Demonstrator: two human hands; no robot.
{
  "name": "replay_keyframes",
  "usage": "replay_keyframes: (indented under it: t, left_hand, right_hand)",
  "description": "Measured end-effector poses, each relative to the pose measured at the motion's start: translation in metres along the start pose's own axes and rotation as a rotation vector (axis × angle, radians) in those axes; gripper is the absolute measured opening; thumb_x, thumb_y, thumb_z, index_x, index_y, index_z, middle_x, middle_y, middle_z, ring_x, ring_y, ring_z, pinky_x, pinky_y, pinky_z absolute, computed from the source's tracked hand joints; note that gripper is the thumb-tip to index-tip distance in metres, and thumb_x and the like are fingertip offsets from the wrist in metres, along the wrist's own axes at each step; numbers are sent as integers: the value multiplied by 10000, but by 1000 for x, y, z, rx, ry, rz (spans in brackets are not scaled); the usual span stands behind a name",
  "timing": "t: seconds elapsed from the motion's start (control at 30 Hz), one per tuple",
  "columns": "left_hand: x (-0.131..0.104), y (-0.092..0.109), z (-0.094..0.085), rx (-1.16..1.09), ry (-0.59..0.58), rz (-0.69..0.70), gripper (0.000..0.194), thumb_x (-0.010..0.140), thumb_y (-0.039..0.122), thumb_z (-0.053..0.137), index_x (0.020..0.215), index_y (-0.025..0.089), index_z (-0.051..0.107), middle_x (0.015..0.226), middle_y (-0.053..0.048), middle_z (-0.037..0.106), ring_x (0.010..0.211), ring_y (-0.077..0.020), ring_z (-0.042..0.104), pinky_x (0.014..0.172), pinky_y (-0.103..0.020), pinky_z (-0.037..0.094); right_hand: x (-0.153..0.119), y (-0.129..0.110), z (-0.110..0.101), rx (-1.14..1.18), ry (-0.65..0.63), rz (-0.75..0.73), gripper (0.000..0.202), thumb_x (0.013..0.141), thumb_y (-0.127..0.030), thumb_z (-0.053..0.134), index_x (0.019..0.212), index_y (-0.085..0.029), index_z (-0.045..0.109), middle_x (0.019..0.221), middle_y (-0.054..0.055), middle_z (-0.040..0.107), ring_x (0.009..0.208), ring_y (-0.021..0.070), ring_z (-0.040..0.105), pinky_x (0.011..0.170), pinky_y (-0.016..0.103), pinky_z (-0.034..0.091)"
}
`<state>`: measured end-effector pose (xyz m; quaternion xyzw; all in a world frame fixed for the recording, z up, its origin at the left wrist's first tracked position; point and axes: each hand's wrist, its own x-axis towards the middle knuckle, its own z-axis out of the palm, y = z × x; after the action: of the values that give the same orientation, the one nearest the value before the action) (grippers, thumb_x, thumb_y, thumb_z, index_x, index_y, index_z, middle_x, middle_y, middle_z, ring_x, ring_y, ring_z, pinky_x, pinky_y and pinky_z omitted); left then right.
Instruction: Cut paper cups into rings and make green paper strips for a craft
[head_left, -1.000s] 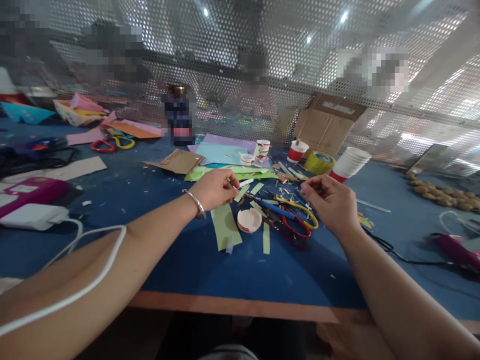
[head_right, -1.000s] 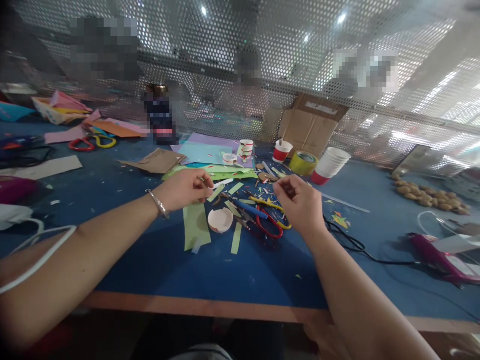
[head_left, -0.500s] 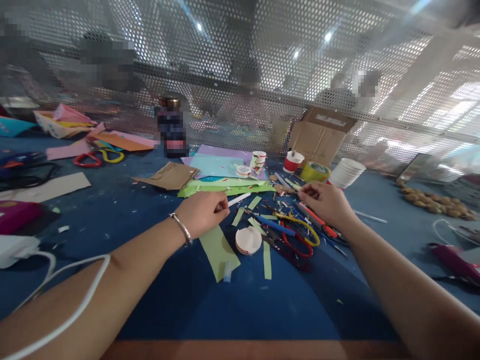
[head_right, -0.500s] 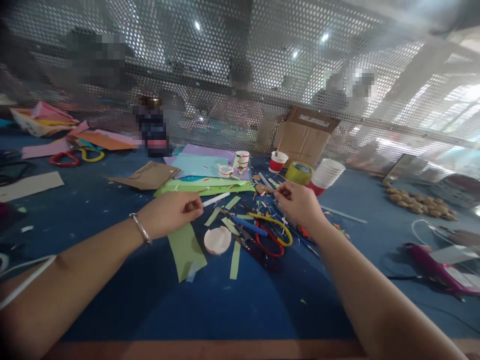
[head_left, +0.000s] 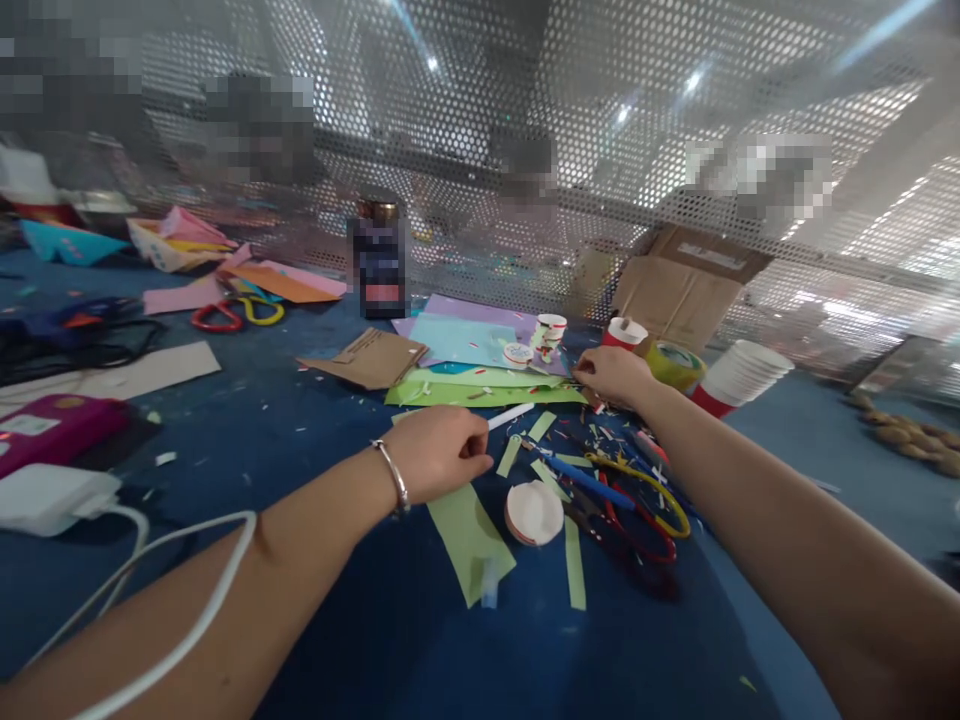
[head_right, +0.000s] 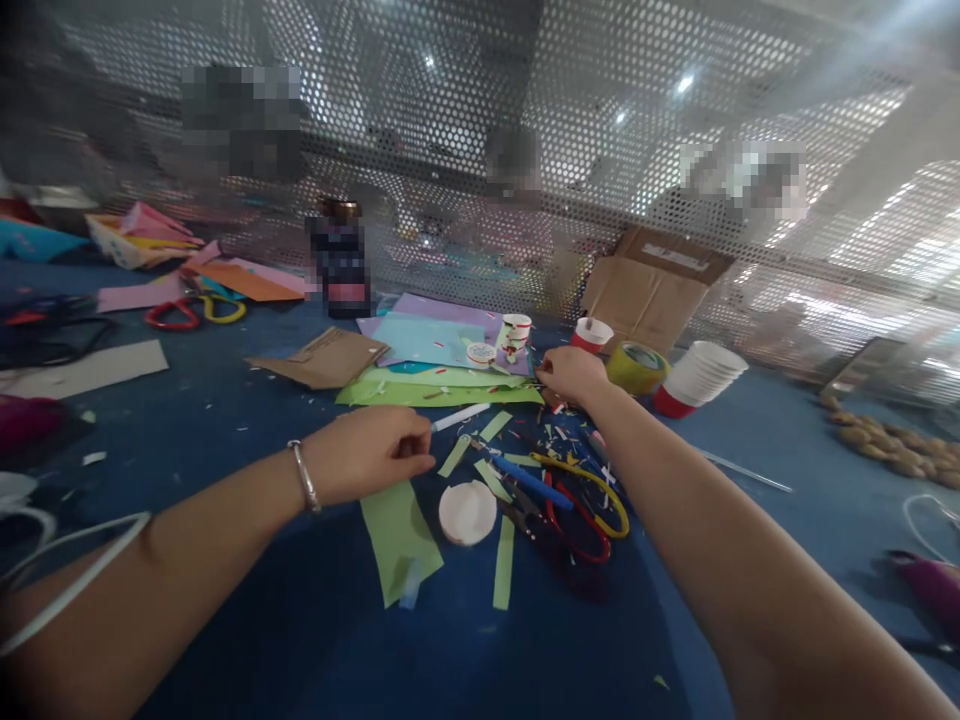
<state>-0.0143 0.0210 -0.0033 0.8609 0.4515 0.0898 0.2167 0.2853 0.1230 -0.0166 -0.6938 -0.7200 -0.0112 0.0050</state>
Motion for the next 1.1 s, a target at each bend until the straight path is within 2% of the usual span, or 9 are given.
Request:
replay_keyframes:
  t: [0.13, 0.3, 0.4, 0.53, 0.63, 0.77, 0.93, 1.03, 1.1]
  left_hand:
    - [1, -1, 1, -15, 29, 11, 161, 810, 300, 627, 691, 193, 644, 690, -35, 674, 605, -178, 568, 533, -281, 310]
    - [3, 4, 2, -82, 151, 41, 157, 843, 285, 610, 730, 183, 649, 746, -41, 680, 667, -179, 595, 600, -294, 402]
    - [4, 13, 7, -169, 247, 45, 134, 898, 292, 578, 901, 182, 655, 897, -61, 716, 770, -183, 651, 682, -305, 493]
    - [7, 27, 19, -649, 263, 37, 325, 916, 355, 607, 1182, 173, 563, 1044, -84, 718, 850, -168, 703, 735, -304, 568]
    - [7, 34, 25, -963, 195, 34, 249, 895, 375, 643, 1031, 174, 589, 926, -41, 704, 833, -165, 715, 721, -299, 578]
    - [4, 36, 25, -1043, 151, 35, 228, 847, 344, 697, 792, 177, 551, 732, 14, 663, 760, -151, 710, 712, -289, 574]
    - [3, 31, 22, -1066, 164, 33, 223, 822, 261, 704, 748, 185, 507, 785, -6, 731, 759, -150, 736, 698, -274, 589]
    - [2, 29, 19, -1020, 152, 9, 183, 830, 238, 695, 757, 177, 539, 773, -14, 731, 720, -152, 738, 676, -280, 607]
    - [1, 28, 18, -997, 154, 16, 142, 846, 229, 676, 777, 174, 566, 731, -6, 713, 691, -153, 734, 659, -285, 615]
  right_hand:
    - [5, 1, 1, 17, 24, 36, 336, 986, -340, 615, 1282, -182, 607, 1294, 103, 623, 1075, 233, 651, 901, 443, 567]
    - [-6, 4, -12, 140, 185, 99, 285, 983, -338, 612, 1218, -180, 648, 1251, 103, 651, 1058, 238, 657, 894, 427, 564]
    - [-33, -5, -23, 289, 303, 67, 215, 943, -296, 590, 867, -160, 738, 869, 97, 752, 872, 260, 702, 769, 356, 543]
    - [-90, -42, -30, 544, 345, -80, 318, 966, -322, 475, 869, -166, 735, 700, 31, 735, 598, 167, 662, 570, 269, 502]
    - [-130, -71, -29, 659, 356, -197, 280, 948, -326, 520, 825, -186, 729, 709, 8, 727, 642, 152, 664, 588, 247, 494]
    - [-154, -86, -25, 709, 395, -281, 243, 943, -318, 547, 819, -194, 715, 752, 14, 720, 714, 154, 641, 635, 255, 475]
    - [-157, -61, -21, 554, 314, -246, 230, 930, -329, 572, 805, -200, 716, 747, 6, 717, 647, 140, 602, 595, 255, 432]
    - [-161, -28, -23, 446, 304, -180, 215, 902, -331, 585, 795, -207, 725, 791, 25, 741, 677, 161, 631, 617, 269, 440]
    - [-167, -2, -25, 379, 304, -96, 251, 900, -388, 580, 807, -211, 730, 742, 25, 736, 608, 165, 616, 572, 274, 420]
